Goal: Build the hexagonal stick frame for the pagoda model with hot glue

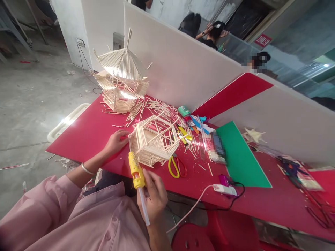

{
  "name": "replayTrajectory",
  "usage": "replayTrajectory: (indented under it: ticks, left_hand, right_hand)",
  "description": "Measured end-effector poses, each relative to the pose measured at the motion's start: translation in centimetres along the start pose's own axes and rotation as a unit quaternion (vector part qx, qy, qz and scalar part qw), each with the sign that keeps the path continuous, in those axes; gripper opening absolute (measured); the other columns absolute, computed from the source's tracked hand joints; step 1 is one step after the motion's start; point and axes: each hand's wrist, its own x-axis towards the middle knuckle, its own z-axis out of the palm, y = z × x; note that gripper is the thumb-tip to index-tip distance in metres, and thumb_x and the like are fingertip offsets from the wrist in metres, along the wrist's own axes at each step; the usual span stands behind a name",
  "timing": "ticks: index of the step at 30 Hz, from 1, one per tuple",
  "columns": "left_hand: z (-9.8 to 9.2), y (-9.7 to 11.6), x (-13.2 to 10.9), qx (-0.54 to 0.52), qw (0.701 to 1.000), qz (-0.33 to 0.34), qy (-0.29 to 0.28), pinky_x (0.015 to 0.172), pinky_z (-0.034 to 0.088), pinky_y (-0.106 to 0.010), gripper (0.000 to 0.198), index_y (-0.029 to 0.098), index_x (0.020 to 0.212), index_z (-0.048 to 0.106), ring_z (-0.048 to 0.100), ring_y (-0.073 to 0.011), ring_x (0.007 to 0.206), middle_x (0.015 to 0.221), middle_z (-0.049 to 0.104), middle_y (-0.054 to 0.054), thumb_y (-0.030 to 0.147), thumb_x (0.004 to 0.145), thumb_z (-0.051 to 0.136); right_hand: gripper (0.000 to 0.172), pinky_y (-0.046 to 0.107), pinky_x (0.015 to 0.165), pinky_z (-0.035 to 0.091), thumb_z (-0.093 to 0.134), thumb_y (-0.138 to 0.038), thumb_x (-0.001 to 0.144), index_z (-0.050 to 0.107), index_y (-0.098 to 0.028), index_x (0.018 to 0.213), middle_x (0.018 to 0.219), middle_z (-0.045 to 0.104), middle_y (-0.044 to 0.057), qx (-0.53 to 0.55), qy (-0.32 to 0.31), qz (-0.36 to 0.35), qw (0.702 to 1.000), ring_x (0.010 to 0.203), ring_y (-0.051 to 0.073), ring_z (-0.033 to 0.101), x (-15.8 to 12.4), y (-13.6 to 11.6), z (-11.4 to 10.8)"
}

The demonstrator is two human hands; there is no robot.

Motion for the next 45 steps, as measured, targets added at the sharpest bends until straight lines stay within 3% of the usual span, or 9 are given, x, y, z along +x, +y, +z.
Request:
replayTrajectory:
  ticks: [6, 13, 21, 25, 29, 34, 37, 40, 45]
  left_hand:
    - [1.3, -0.7, 2.5, 0.035, 0.999, 0.013, -0.025, 0.083, 0.055, -0.031, 0.02, 0.023, 0.095, 0.076, 0.067, -0.0232, 0.098, 0.109, 0.071, -0.006, 0.022, 0.077, 0.068]
    - [1.3, -0.9, 2.6, 0.071, 0.997, 0.023, -0.027, 0.078, 0.053, -0.029, 0.015, 0.022, 0.085, 0.076, 0.066, -0.0229, 0.098, 0.101, 0.072, -0.005, 0.022, 0.083, 0.061]
    - [0.4, -0.6, 0.9, 0.079, 0.994, 0.061, -0.048, 0.085, 0.052, -0.032, 0.011, 0.021, 0.083, 0.074, 0.066, -0.0227, 0.095, 0.1, 0.074, -0.005, 0.028, 0.082, 0.066]
    - [-0.9, -0.4, -0.8, 0.089, 0.994, 0.061, -0.023, 0.08, 0.052, -0.032, 0.011, 0.021, 0.082, 0.073, 0.067, -0.023, 0.091, 0.096, 0.074, -0.006, 0.029, 0.082, 0.066]
    - [-1.6, 0.0, -3.2, 0.115, 0.993, 0.03, 0.008, 0.063, 0.048, -0.028, 0.016, 0.02, 0.072, 0.068, 0.063, -0.018, 0.07, 0.078, 0.069, -0.003, 0.03, 0.084, 0.064]
    - [-0.3, 1.7, -5.1, 0.065, 0.991, 0.101, -0.054, 0.062, 0.047, -0.025, 0.031, 0.019, 0.064, 0.063, 0.061, -0.0139, 0.064, 0.075, 0.069, -0.003, 0.036, 0.089, 0.061]
    - [0.9, 2.6, -5.3, 0.056, 0.983, 0.149, -0.088, 0.069, 0.051, -0.025, 0.023, 0.02, 0.077, 0.071, 0.068, -0.015, 0.077, 0.092, 0.074, -0.004, 0.029, 0.091, 0.056]
    - [1.7, 2.7, -5.3, 0.094, 0.98, 0.155, -0.084, 0.075, 0.053, -0.026, 0.021, 0.022, 0.089, 0.074, 0.071, -0.0174, 0.09, 0.106, 0.075, -0.005, 0.026, 0.091, 0.053]
    - [1.3, 2.3, -4.7, 0.122, 0.989, 0.078, -0.023, 0.068, 0.052, -0.026, 0.02, 0.022, 0.087, 0.075, 0.069, -0.0166, 0.079, 0.1, 0.075, -0.004, 0.027, 0.089, 0.055]
  right_hand:
    - [0.024, 0.035, 0.075, 0.061, 0.068, -0.026, 0.087, 0.073, -0.018, 0.109, 0.097, 0.074, 0.01, 0.082, 0.034, 0.138, 0.986, 0.087, 0.024, 0.071, 0.3, 1.7, 0.3]
    - [0.037, 0.038, 0.078, 0.061, 0.073, -0.043, 0.081, 0.074, -0.015, 0.106, 0.099, 0.077, 0.012, 0.209, 0.08, 0.255, 0.941, 0.091, 0.027, 0.073, 1.7, 4.7, 1.2]
    - [0.036, 0.039, 0.085, 0.058, 0.079, -0.041, 0.076, 0.074, -0.019, 0.105, 0.104, 0.075, 0.009, 0.28, 0.136, 0.305, 0.9, 0.099, 0.025, 0.07, 1.9, 7.7, 0.0]
    - [0.041, 0.036, 0.078, 0.058, 0.083, -0.041, 0.071, 0.075, -0.017, 0.103, 0.099, 0.076, 0.009, 0.259, 0.214, 0.334, 0.881, 0.089, 0.023, 0.071, 0.6, 8.5, -2.1]
    - [0.044, 0.031, 0.073, 0.057, 0.087, -0.044, 0.063, 0.076, -0.015, 0.095, 0.086, 0.076, 0.006, 0.216, 0.266, 0.391, 0.854, 0.074, 0.018, 0.069, -0.4, 9.6, -4.4]
    - [0.042, 0.026, 0.06, 0.054, 0.084, -0.05, 0.065, 0.074, -0.015, 0.087, 0.068, 0.068, 0.0, 0.213, 0.265, 0.436, 0.833, 0.058, 0.013, 0.063, -1.1, 10.8, -5.7]
    - [0.042, 0.026, 0.058, 0.053, 0.081, -0.052, 0.069, 0.073, -0.014, 0.087, 0.067, 0.067, 0.001, 0.212, 0.235, 0.433, 0.844, 0.058, 0.014, 0.062, -1.9, 10.7, -5.4]
    - [0.041, 0.029, 0.062, 0.055, 0.078, -0.05, 0.075, 0.074, -0.015, 0.096, 0.078, 0.072, 0.006, 0.171, 0.178, 0.399, 0.883, 0.066, 0.017, 0.066, -2.8, 9.5, -4.5]
    - [0.02, 0.03, 0.067, 0.056, 0.073, -0.033, 0.083, 0.076, -0.019, 0.097, 0.087, 0.072, 0.008, 0.027, 0.076, 0.197, 0.977, 0.075, 0.02, 0.067, -3.5, 6.7, -2.2]
